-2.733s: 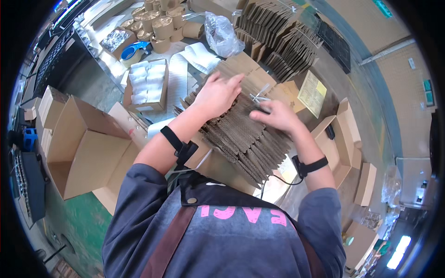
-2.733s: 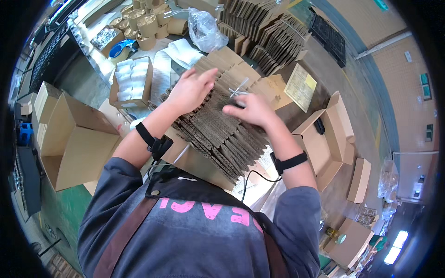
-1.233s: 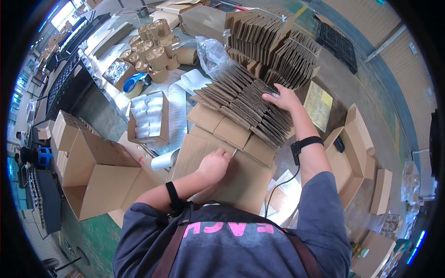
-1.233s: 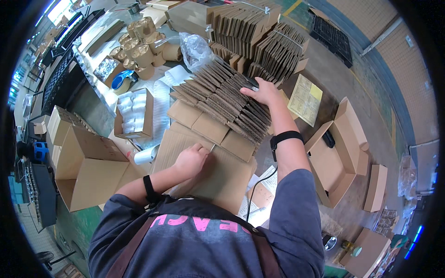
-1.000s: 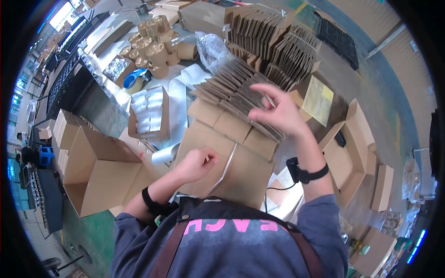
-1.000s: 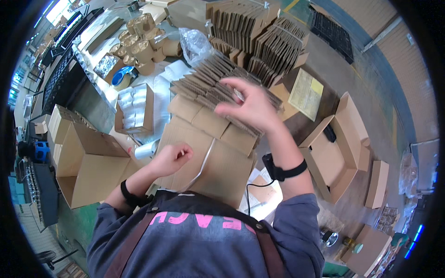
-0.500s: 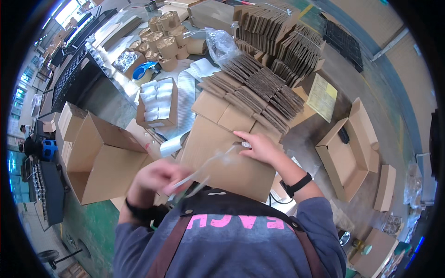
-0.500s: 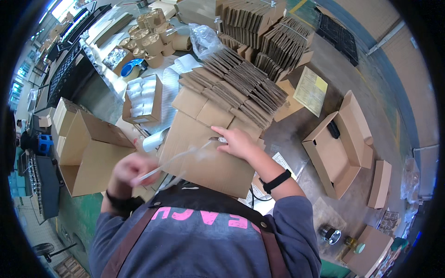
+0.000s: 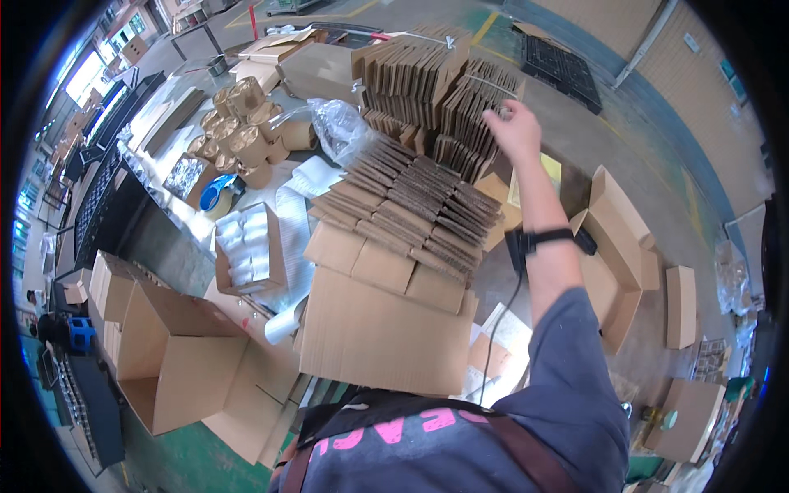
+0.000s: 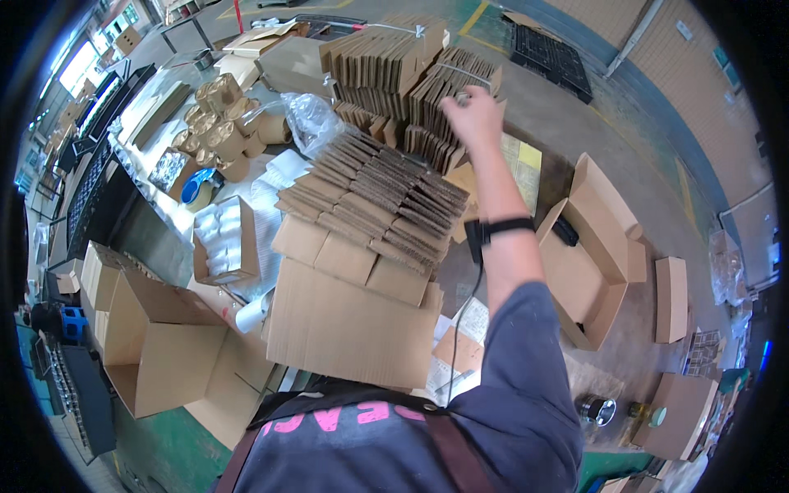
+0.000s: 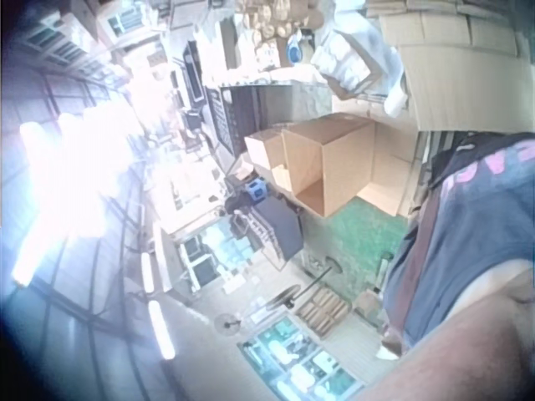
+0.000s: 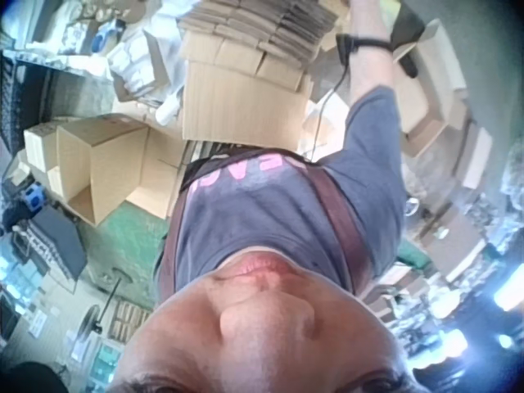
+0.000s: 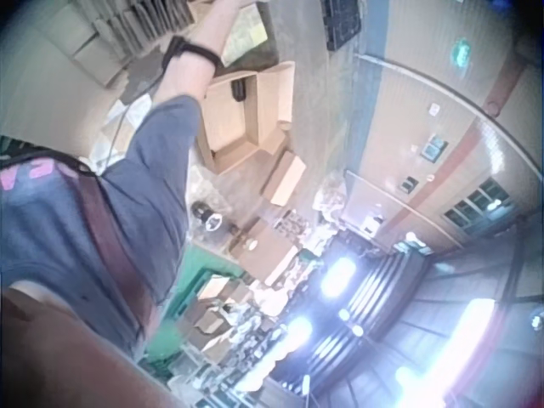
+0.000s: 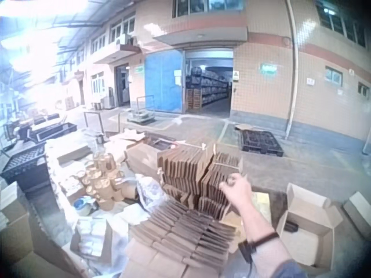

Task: Packing metal parts into cardboard boxes, sealing them with tape, and stacking them on a pallet.

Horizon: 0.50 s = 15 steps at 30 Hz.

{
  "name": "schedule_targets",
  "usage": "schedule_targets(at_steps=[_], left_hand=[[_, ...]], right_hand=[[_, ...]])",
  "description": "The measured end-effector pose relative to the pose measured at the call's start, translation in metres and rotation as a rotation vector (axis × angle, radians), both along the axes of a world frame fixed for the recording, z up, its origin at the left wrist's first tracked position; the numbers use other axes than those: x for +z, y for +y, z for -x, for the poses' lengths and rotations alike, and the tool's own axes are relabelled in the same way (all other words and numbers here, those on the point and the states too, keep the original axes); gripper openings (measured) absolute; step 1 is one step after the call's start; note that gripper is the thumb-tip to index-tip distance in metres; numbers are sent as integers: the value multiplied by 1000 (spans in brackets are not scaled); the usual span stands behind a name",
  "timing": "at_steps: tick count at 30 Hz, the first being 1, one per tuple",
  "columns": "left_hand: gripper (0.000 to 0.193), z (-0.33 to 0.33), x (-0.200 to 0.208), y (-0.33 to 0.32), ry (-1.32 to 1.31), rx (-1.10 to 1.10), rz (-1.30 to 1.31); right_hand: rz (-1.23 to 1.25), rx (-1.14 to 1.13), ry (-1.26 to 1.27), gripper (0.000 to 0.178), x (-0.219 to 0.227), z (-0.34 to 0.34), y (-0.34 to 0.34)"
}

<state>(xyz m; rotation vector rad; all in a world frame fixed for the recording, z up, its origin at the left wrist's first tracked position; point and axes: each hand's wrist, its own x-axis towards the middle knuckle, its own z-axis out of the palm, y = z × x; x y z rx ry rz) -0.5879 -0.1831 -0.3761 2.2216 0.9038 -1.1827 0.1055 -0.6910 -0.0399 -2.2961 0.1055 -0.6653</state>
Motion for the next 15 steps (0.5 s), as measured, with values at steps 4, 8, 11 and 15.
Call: schedule_targets(at_steps=[4,8,11,15], left_hand=[[22,-34,-59,-15,-548,190,-15],[25,-8,-13,-4,-905,513,-260],[39,-46,31,-3,-282,499,144],[61,-102,80,-11,-342,277,61]], right_hand=[[-423,-243,257,92,-69,-128,-136],[-563,247,385,50,-104,-66,-50],[-988,-142,547,27,-106,-69,-72],[-1216,-85,503,39,-121,-54,-124]])
